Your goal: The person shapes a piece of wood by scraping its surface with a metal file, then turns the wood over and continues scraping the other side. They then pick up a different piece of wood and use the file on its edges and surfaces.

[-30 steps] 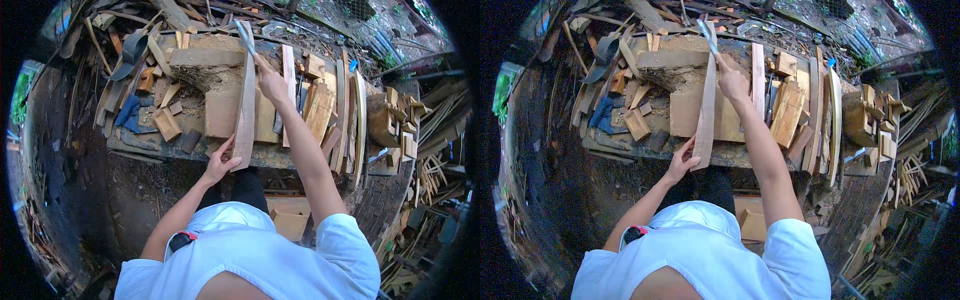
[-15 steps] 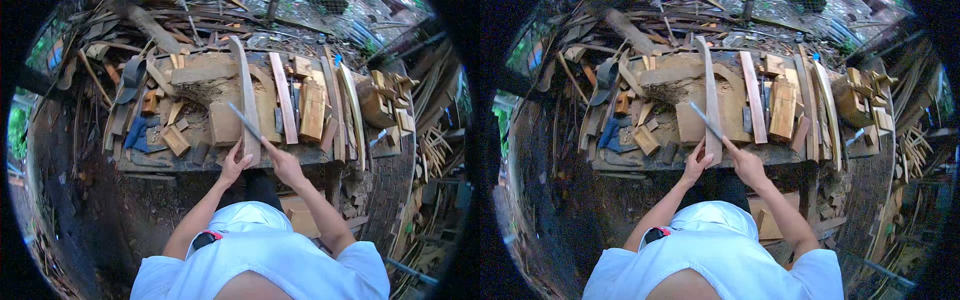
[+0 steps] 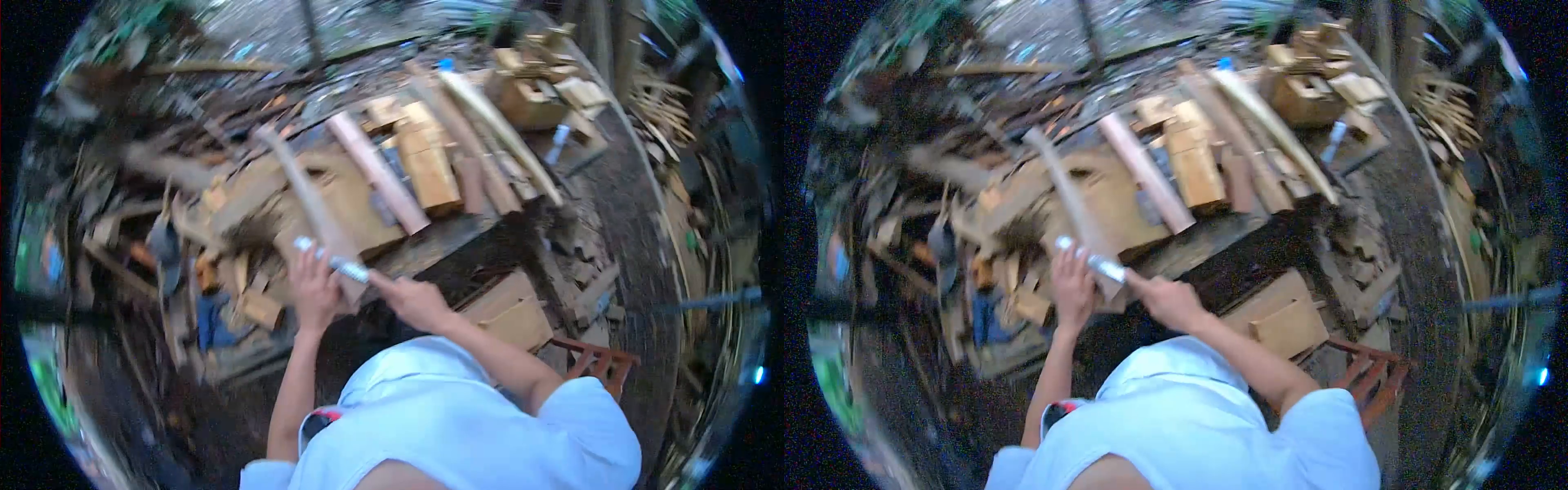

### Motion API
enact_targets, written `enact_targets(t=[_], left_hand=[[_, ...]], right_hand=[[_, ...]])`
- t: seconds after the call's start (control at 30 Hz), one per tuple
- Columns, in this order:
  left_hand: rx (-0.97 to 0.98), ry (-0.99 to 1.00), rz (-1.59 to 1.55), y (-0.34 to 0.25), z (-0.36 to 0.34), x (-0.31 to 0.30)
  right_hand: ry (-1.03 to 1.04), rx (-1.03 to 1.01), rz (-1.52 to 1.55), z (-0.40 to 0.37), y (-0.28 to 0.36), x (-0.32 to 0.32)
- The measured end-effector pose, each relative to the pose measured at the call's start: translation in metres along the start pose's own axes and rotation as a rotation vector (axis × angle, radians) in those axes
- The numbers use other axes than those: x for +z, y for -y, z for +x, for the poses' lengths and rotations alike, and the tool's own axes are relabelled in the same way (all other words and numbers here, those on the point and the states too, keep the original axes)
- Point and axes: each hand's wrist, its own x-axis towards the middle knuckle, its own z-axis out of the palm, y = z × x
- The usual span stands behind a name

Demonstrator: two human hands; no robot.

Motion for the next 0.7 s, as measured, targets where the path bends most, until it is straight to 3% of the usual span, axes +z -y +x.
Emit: enact_targets(t=[0.27, 0.37, 0.4, 0.47, 0.5, 0.57, 0.6, 0.67, 0.7], left_hand=[[0.020, 0.103, 0.075, 0.004, -0.004, -0.007], [-0.053, -0.115, -0.173, 0.012, 0.000, 0.004], [-0.022, -0.105, -0.200, 0.004, 0.006, 0.007], [-0.201, -0.361, -0.391, -0.010, 0.018, 0.004], [-0.167, -0.338, -0.419, -0.010, 0.024, 0.008], [-0.458, -0.229, -0.645, -0.008, 0.032, 0.017], [-0.425, -0.187, -0.659, -0.010, 0.039, 0.020], [-0.609, -0.113, -1.003, -0.016, 0.062, 0.022], [-0.608, -0.066, -0.914, 0.009, 0.070, 0.043]], right_hand=[[-0.067, -0.020, -0.003, 0.011, -0.006, -0.005], [-0.128, 0.065, 0.131, 0.022, 0.005, 0.001], [-0.140, 0.088, 0.144, 0.027, 0.006, 0.006], [-0.115, 0.241, 0.262, 0.039, 0.013, 0.013], [-0.147, 0.279, 0.256, 0.047, 0.012, 0.026], [-0.336, 0.265, 0.449, 0.060, 0.004, 0.057], [-0.371, 0.307, 0.449, 0.061, 0.008, 0.062], [-0.231, 0.409, 0.551, 0.063, 0.021, 0.062], [-0.227, 0.508, 0.572, 0.060, 0.033, 0.052]])
